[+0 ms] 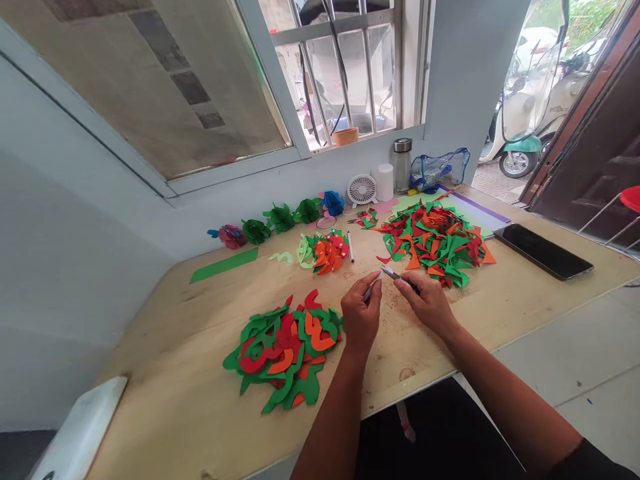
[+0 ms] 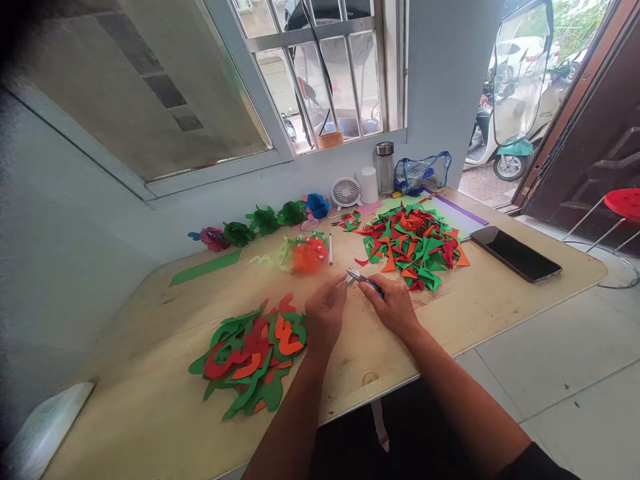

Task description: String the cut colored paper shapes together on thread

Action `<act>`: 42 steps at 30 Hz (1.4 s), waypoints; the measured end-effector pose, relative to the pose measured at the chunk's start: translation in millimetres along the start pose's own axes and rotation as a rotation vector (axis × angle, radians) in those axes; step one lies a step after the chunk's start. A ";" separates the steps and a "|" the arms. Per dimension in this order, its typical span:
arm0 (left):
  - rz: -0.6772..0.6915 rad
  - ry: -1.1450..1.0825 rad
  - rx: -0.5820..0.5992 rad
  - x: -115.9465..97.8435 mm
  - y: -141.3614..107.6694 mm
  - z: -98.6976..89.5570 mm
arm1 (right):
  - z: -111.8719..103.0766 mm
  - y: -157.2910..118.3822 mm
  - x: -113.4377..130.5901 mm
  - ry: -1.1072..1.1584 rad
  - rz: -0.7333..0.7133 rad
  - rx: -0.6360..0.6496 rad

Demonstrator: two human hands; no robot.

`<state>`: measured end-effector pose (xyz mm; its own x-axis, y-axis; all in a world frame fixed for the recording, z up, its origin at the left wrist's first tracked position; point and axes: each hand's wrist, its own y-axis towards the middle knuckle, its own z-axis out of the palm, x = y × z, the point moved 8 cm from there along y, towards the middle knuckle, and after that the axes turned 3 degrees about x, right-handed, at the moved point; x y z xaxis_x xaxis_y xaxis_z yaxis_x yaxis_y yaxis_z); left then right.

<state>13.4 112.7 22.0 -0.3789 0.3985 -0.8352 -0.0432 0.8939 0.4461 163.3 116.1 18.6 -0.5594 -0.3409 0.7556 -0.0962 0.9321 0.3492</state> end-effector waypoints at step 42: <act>-0.085 -0.066 -0.055 2.0 -0.7 -5.8 | -1.2 -1.3 -0.7 -0.078 0.018 -0.051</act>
<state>7.3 111.6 21.9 -0.3104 0.3363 -0.8891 -0.1238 0.9131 0.3886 164.8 114.9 18.2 -0.6236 -0.3116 0.7170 -0.0443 0.9297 0.3656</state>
